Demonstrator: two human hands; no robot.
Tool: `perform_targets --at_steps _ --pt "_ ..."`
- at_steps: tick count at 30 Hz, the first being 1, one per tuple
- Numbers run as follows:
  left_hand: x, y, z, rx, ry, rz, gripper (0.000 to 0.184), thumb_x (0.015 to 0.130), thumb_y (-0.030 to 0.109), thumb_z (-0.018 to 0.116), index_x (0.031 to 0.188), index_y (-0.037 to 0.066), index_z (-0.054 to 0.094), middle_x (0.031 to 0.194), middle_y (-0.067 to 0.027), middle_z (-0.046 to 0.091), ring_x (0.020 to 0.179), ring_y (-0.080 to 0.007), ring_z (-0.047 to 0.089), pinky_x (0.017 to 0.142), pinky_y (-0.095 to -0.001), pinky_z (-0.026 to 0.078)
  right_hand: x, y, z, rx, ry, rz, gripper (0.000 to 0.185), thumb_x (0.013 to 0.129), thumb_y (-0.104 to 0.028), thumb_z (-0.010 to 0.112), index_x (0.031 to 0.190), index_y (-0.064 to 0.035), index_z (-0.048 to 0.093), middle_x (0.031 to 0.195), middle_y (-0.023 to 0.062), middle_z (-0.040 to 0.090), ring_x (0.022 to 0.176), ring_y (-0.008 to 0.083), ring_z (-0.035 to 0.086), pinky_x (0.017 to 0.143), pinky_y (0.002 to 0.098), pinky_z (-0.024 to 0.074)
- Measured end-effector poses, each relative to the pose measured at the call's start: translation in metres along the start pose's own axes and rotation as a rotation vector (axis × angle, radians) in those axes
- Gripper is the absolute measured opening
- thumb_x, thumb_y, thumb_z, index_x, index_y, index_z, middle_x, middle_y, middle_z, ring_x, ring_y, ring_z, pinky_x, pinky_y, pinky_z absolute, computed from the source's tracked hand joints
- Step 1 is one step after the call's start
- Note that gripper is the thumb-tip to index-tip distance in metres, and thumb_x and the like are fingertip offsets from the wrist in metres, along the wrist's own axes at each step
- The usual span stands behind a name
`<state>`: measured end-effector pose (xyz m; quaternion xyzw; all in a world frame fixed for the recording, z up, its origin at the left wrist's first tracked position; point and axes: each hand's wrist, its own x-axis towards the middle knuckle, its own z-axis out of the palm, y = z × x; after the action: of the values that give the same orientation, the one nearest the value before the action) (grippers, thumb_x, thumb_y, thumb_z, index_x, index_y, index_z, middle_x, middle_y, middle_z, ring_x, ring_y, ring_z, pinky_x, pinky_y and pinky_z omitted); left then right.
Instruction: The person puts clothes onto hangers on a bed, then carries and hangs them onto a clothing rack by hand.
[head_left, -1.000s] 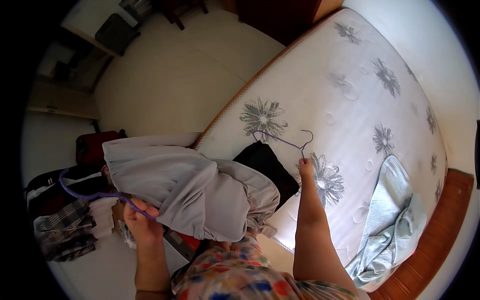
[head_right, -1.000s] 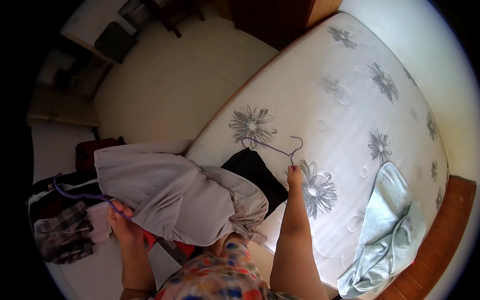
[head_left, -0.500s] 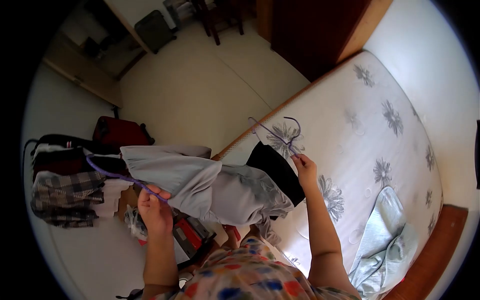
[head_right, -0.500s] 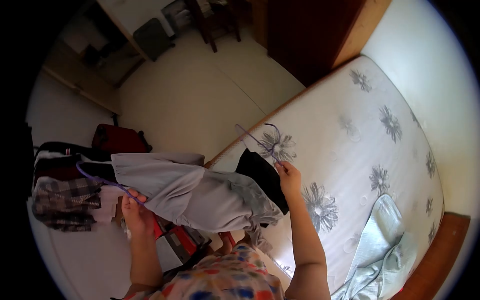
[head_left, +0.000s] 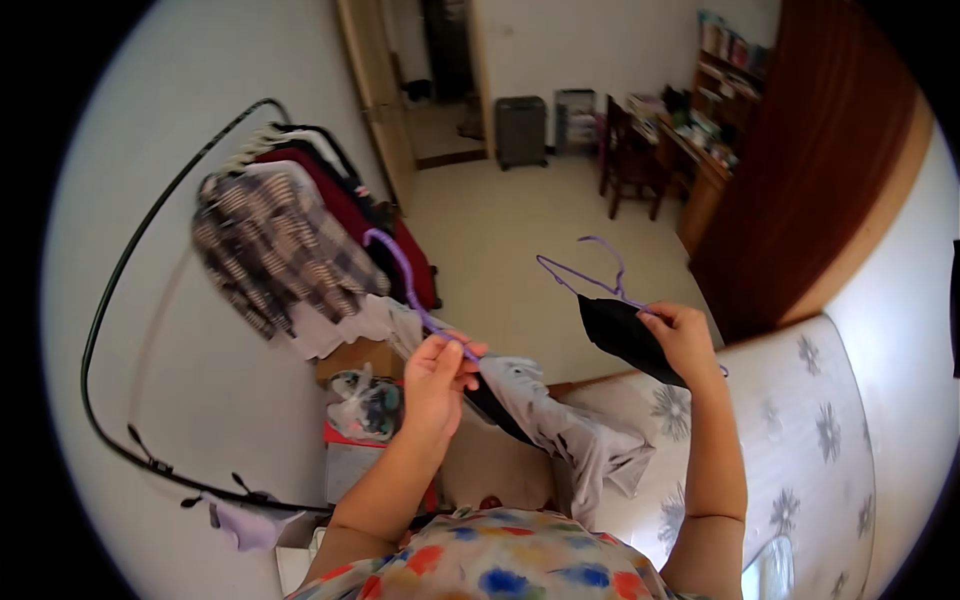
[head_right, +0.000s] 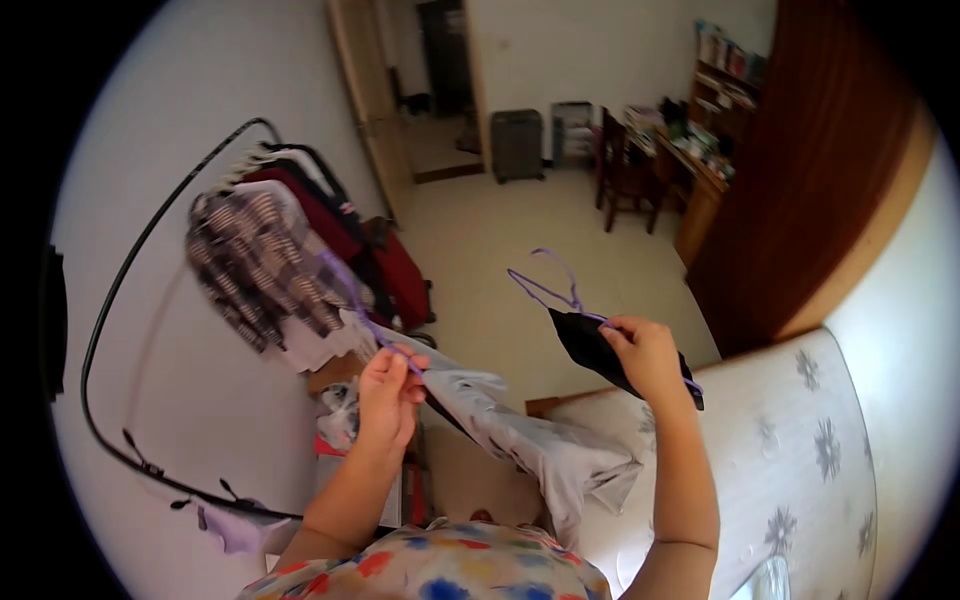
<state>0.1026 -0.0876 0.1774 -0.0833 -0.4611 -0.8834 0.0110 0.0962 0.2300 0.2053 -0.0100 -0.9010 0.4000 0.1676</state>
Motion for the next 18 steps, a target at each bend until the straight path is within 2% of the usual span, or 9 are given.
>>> perform_targets --at_steps 1,3,6,10,13,16,18 --pt "0.0 0.014 -0.004 0.009 0.008 0.019 0.017 0.092 0.019 0.056 0.099 0.004 0.057 0.091 -0.0113 0.067 0.067 -0.0092 0.062 0.055 -0.0205 0.048 0.007 -0.013 0.008 0.063 0.007 -0.033 0.021 0.082 -0.018 0.063 0.089 0.0009 0.065 0.066 0.0157 0.06 0.057 0.022 0.055 0.058 0.032 0.0434" --pt "-0.003 0.04 -0.015 0.012 0.028 0.056 0.016 0.092 0.019 0.056 0.099 0.004 0.057 0.092 -0.011 0.067 0.068 -0.0084 0.062 0.057 -0.02 0.048 0.019 -0.051 0.021 0.04 -0.047 -0.018 0.022 0.082 -0.02 0.065 0.089 0.0011 0.065 0.058 0.0091 0.053 0.053 0.014 0.045 0.053 0.0301 0.0382" --pt "-0.005 0.078 -0.034 0.023 0.062 0.122 0.016 0.093 0.02 0.055 0.099 0.005 0.058 0.093 -0.0102 0.067 0.067 -0.0067 0.061 0.058 -0.0192 0.048 0.036 -0.08 0.058 0.116 -0.099 -0.108 0.022 0.082 -0.02 0.065 0.088 0.0013 0.065 0.055 0.0038 0.047 0.053 0.0102 0.038 0.05 0.0283 0.0338" --pt "-0.004 0.123 -0.064 0.085 0.127 0.199 0.017 0.092 0.021 0.056 0.099 0.006 0.058 0.094 -0.0087 0.067 0.068 -0.0054 0.06 0.06 -0.0181 0.048 0.061 -0.13 0.116 0.239 -0.241 -0.189 0.022 0.082 -0.02 0.065 0.09 0.0004 0.066 0.058 0.0015 0.05 0.054 0.0091 0.04 0.05 0.0273 0.0342" --pt "-0.001 0.152 -0.089 0.116 0.202 0.247 0.017 0.092 0.021 0.056 0.099 0.006 0.059 0.094 -0.0085 0.067 0.068 -0.0051 0.06 0.06 -0.0179 0.049 0.079 -0.18 0.169 0.362 -0.273 -0.32 0.022 0.082 -0.019 0.064 0.093 -0.0002 0.065 0.06 0.0015 0.054 0.055 0.0093 0.044 0.052 0.0273 0.0367" --pt "0.002 0.181 -0.11 0.17 0.279 0.315 0.017 0.092 0.021 0.056 0.098 0.006 0.059 0.094 -0.0087 0.068 0.066 -0.0049 0.059 0.061 -0.0184 0.049 0.098 -0.237 0.213 0.387 -0.395 -0.515 0.021 0.082 -0.017 0.063 0.096 -0.0012 0.064 0.062 0.0027 0.056 0.057 0.0098 0.048 0.054 0.0274 0.0392" --pt "0.003 0.198 -0.125 0.199 0.332 0.356 0.017 0.092 0.021 0.056 0.098 0.006 0.059 0.094 -0.0087 0.067 0.066 -0.0049 0.059 0.062 -0.0187 0.049 0.099 -0.287 0.228 0.388 -0.419 -0.602 0.02 0.082 -0.016 0.063 0.096 -0.0024 0.063 0.063 0.0047 0.056 0.057 0.013 0.05 0.054 0.029 0.0406"
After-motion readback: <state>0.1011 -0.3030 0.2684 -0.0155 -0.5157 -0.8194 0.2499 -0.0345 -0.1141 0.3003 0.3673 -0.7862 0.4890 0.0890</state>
